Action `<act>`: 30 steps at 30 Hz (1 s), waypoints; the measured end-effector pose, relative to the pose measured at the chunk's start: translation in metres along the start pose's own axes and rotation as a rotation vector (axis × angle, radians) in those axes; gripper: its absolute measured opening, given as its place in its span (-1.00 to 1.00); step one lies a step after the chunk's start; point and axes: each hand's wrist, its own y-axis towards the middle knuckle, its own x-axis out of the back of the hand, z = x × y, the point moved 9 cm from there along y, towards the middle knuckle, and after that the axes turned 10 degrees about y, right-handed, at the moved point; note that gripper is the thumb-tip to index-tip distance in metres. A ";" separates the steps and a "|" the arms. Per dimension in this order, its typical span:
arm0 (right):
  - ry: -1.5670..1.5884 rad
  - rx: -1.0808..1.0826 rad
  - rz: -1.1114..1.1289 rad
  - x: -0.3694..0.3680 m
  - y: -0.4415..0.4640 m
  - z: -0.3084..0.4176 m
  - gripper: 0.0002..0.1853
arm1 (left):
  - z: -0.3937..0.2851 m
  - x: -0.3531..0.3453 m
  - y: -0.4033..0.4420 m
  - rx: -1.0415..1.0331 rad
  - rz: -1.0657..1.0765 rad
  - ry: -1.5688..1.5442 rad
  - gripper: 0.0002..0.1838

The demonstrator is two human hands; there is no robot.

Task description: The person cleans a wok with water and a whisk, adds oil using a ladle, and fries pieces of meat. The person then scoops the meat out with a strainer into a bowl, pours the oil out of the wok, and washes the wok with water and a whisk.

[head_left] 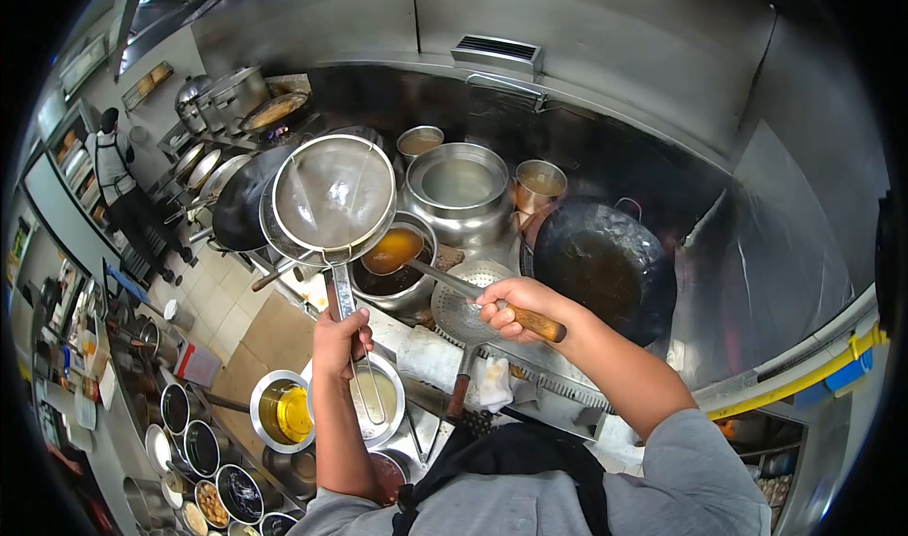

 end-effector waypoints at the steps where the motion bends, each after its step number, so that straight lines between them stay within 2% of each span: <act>1: 0.013 0.006 0.000 -0.001 -0.007 0.000 -0.92 | 0.000 -0.002 0.001 0.002 0.007 0.004 -0.83; 6: 0.099 0.017 0.002 0.004 -0.041 -0.001 -0.84 | 0.003 -0.010 0.007 0.019 0.019 -0.039 -0.82; 8: 0.098 0.030 0.003 0.008 -0.057 -0.004 -0.92 | 0.009 -0.011 0.009 0.030 0.021 -0.045 -0.82; 11: 0.103 0.001 0.027 0.030 -0.076 -0.012 -0.90 | 0.015 -0.015 0.010 0.032 0.026 -0.017 -0.82; 13: 0.161 0.065 0.022 0.036 -0.096 -0.012 -0.82 | 0.022 -0.016 0.008 0.053 0.050 0.020 -0.82; 19: 0.290 0.147 0.008 0.083 -0.154 -0.030 -0.73 | 0.080 -0.016 0.008 0.174 0.178 0.016 -0.83; 21: 0.317 0.234 -0.066 0.103 -0.177 -0.034 -0.68 | 0.110 -0.021 0.004 0.268 0.301 -0.106 -0.80; 22: 0.345 0.258 -0.075 0.110 -0.188 -0.036 -0.64 | 0.132 -0.013 0.007 0.338 0.344 -0.241 -0.71; 23: 0.357 0.270 -0.082 0.122 -0.195 -0.039 -0.64 | 0.142 -0.011 0.009 0.353 0.447 -0.498 -0.49; 25: 0.509 0.299 -0.090 0.151 -0.206 -0.046 -0.63 | 0.108 -0.029 -0.012 0.384 0.341 -0.712 -0.21; 26: 0.518 0.328 -0.128 0.165 -0.210 -0.047 -0.65 | 0.110 -0.026 -0.013 0.395 0.263 -0.697 -0.04; 27: 0.521 0.336 -0.137 0.168 -0.213 -0.048 -0.65 | 0.130 -0.019 -0.009 0.403 0.273 -0.699 -0.04; 29: 0.252 0.450 -0.552 0.197 -0.230 -0.042 -0.68 | 0.217 0.010 0.006 0.531 0.275 -0.661 -0.05; 30: 0.073 0.499 -0.712 0.203 -0.239 -0.035 -0.71 | 0.253 0.008 0.004 0.598 0.407 -0.557 -0.08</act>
